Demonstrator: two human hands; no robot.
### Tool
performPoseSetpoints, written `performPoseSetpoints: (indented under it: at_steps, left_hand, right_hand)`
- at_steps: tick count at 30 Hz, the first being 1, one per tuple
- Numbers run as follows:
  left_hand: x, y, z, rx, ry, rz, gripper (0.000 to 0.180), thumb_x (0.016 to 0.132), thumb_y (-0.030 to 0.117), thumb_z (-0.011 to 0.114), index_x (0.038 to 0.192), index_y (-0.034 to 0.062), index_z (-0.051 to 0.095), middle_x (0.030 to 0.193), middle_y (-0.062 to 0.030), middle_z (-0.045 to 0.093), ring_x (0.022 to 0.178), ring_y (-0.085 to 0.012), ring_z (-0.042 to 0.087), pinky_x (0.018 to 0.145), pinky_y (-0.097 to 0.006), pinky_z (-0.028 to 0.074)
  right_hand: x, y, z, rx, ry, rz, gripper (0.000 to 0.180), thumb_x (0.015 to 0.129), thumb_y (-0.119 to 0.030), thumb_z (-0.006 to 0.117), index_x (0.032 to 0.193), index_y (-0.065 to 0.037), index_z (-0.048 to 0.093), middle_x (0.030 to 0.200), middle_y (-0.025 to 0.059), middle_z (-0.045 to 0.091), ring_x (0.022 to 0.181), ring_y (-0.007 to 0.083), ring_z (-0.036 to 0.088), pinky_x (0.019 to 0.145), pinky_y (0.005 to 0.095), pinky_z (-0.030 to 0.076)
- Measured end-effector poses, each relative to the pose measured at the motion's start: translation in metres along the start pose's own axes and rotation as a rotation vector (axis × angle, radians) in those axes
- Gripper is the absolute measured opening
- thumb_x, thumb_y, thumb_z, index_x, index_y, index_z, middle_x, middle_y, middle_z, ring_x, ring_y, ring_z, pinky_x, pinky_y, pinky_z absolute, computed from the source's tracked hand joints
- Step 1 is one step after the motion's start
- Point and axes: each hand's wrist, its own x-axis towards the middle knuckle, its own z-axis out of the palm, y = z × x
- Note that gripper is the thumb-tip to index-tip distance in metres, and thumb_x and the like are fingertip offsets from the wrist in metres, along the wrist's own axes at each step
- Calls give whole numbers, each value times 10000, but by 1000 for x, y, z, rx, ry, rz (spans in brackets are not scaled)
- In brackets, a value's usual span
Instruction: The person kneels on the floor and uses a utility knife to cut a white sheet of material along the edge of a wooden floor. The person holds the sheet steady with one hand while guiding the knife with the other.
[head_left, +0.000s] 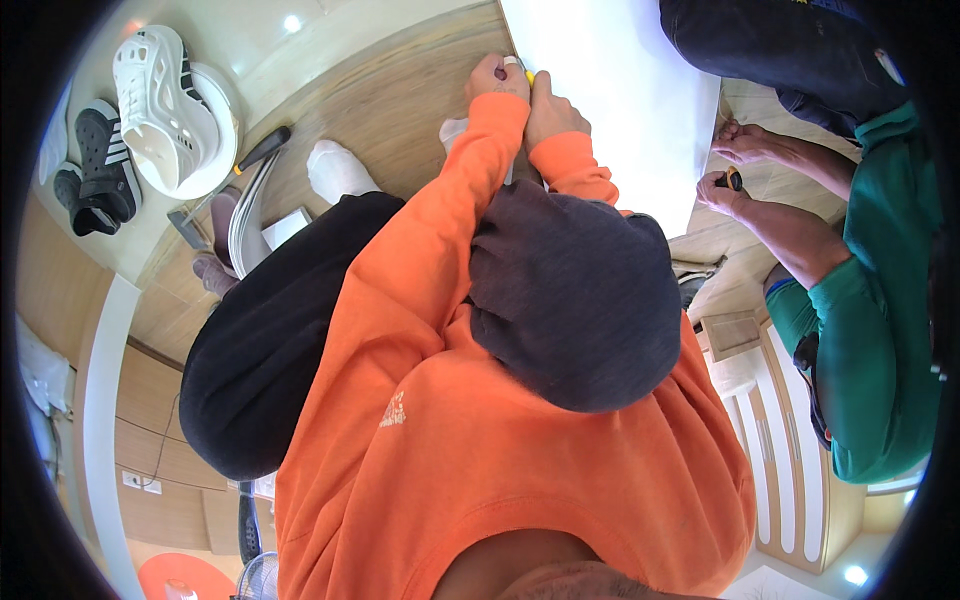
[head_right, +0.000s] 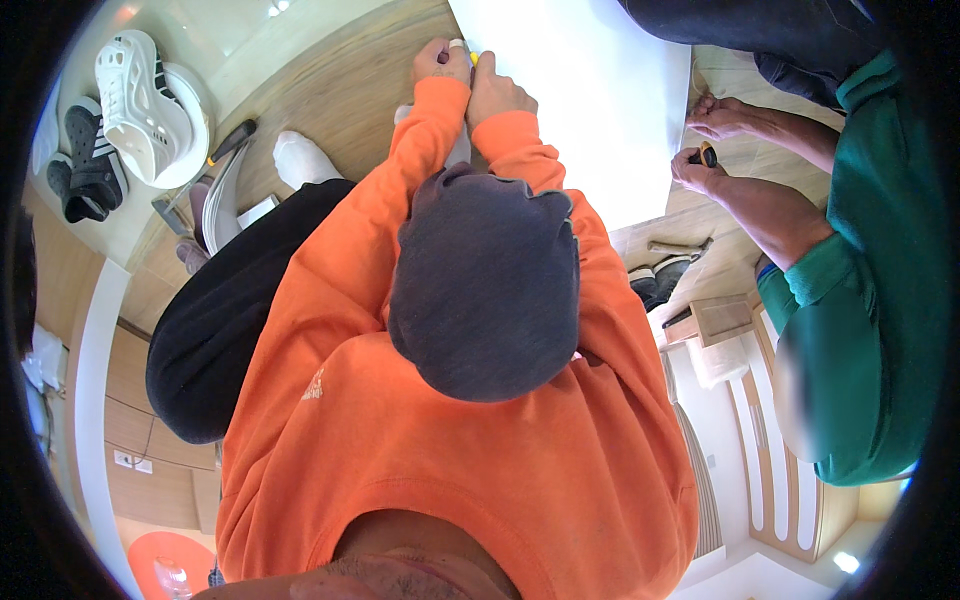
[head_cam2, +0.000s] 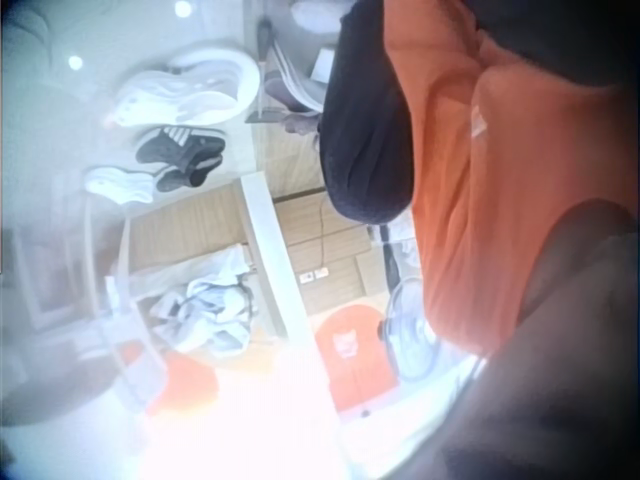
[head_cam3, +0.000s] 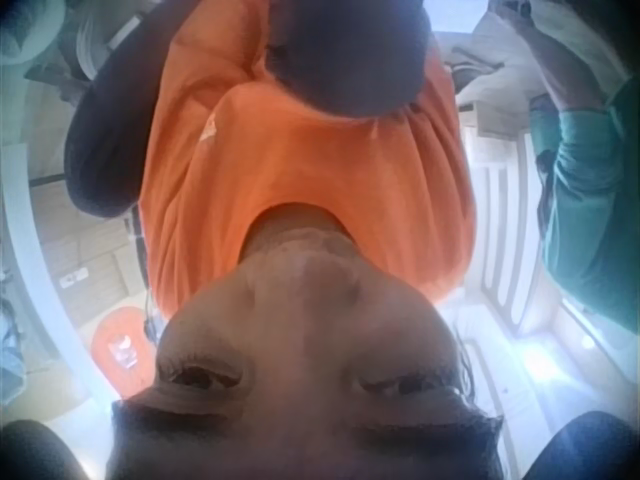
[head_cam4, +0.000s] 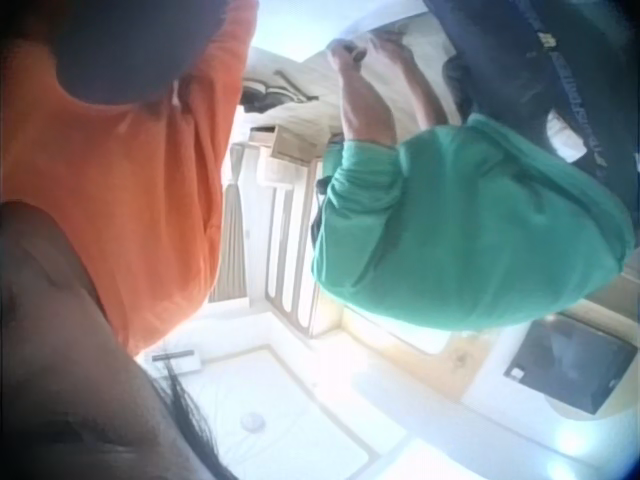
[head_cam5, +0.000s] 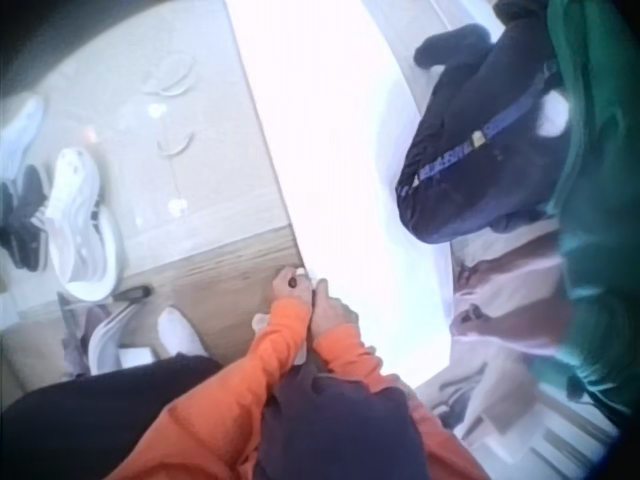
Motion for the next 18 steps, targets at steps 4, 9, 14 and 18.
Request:
performPoseSetpoints:
  at_steps: [4,9,14,18]
  left_hand:
    - [0,3,0,32,24,-9,247,786,239,581,706,6,598,639,-131,603,567,-243,546,588,-359,447]
    - [2,1,2,43,10,-8,251,781,233,585,693,-1,595,627,-133,599,560,-236,546,583,-354,447]
    - [5,-1,-1,66,-2,-20,262,773,243,576,689,-4,593,621,-142,593,556,-261,543,585,-364,446]
    - [8,6,1,119,-67,-101,272,764,257,571,699,-6,595,648,-152,600,563,-284,543,599,-376,448]
  right_hand:
    - [1,-4,-7,-20,-13,-8,208,880,-213,384,1022,-60,390,871,232,637,838,413,617,706,492,465]
    - [3,-4,-8,-15,-34,14,205,877,-201,389,1015,-51,400,887,236,634,856,407,617,729,485,470]
    - [7,-5,-6,9,-43,4,235,859,-227,415,1024,-62,383,906,250,622,867,425,602,730,500,467]
    - [7,-7,-9,-27,-25,19,210,861,-193,424,1023,-60,417,916,216,638,886,387,617,744,473,477]
